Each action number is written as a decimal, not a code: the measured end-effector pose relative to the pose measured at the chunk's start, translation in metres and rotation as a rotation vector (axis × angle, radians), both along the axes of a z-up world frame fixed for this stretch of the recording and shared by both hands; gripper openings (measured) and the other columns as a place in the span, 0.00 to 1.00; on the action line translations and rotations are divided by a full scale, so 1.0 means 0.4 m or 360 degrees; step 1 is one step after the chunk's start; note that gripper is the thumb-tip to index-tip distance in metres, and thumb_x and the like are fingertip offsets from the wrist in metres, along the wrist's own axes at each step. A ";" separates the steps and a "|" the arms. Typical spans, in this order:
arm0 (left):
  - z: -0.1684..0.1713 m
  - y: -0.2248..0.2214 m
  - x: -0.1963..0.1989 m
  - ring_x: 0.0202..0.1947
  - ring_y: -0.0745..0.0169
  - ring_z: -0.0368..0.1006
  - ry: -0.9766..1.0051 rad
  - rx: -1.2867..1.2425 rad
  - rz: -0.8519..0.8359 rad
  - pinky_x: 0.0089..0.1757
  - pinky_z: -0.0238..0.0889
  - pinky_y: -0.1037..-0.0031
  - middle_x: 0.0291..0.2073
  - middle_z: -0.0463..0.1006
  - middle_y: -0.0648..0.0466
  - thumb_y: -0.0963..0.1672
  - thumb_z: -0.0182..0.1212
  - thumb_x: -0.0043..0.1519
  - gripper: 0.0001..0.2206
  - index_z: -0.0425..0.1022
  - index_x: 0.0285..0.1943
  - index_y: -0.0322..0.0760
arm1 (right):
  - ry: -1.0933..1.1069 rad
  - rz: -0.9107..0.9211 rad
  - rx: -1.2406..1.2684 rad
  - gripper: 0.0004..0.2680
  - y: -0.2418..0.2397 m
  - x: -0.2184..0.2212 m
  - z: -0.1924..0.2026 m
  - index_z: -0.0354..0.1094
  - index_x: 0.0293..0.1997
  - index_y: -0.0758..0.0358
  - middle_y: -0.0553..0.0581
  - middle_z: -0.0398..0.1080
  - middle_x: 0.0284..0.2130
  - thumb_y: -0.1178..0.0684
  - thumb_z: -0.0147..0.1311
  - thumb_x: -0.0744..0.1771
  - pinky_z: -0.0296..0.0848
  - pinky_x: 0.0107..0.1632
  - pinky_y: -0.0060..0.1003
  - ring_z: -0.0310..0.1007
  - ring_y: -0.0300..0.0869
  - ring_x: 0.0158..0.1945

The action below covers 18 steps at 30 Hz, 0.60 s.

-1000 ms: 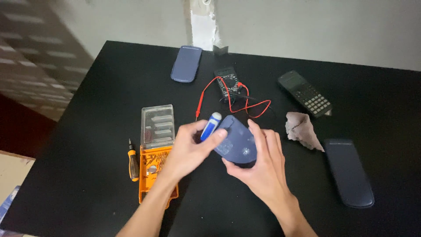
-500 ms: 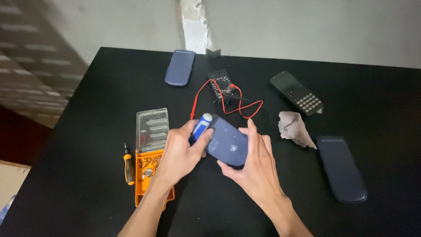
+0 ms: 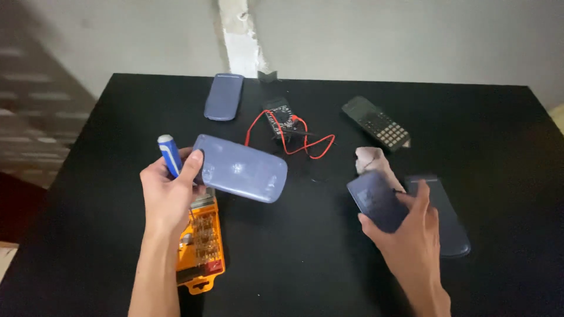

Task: Using a small screwdriver to pry open and disassemble a blue phone case on a workbench.

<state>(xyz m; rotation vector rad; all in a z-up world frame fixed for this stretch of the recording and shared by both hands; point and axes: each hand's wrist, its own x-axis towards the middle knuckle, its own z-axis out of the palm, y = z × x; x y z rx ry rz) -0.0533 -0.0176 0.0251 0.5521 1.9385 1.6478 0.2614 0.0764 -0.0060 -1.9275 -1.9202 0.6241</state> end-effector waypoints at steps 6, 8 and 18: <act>0.004 0.021 0.039 0.25 0.62 0.70 0.0070 -0.0228 -0.0105 0.29 0.66 0.74 0.29 0.74 0.48 0.45 0.61 0.66 0.13 0.78 0.54 0.31 | -0.0407 -0.0124 -0.0183 0.45 -0.015 0.047 -0.048 0.32 0.78 0.60 0.55 0.68 0.60 0.34 0.66 0.59 0.63 0.63 0.56 0.61 0.57 0.64; 0.003 0.028 0.047 0.24 0.61 0.70 0.0037 -0.0218 -0.0095 0.29 0.67 0.74 0.30 0.75 0.47 0.44 0.62 0.66 0.12 0.79 0.53 0.30 | -0.0470 -0.0146 -0.0203 0.46 -0.006 0.050 -0.059 0.31 0.79 0.61 0.57 0.70 0.58 0.33 0.65 0.59 0.62 0.65 0.56 0.61 0.57 0.65; -0.055 0.037 0.037 0.18 0.64 0.66 0.0075 -0.0185 -0.0366 0.23 0.62 0.76 0.23 0.73 0.50 0.45 0.62 0.65 0.10 0.79 0.48 0.32 | -0.0362 0.0241 0.0279 0.29 -0.014 0.034 -0.065 0.51 0.73 0.59 0.67 0.58 0.67 0.36 0.52 0.66 0.62 0.63 0.65 0.56 0.62 0.70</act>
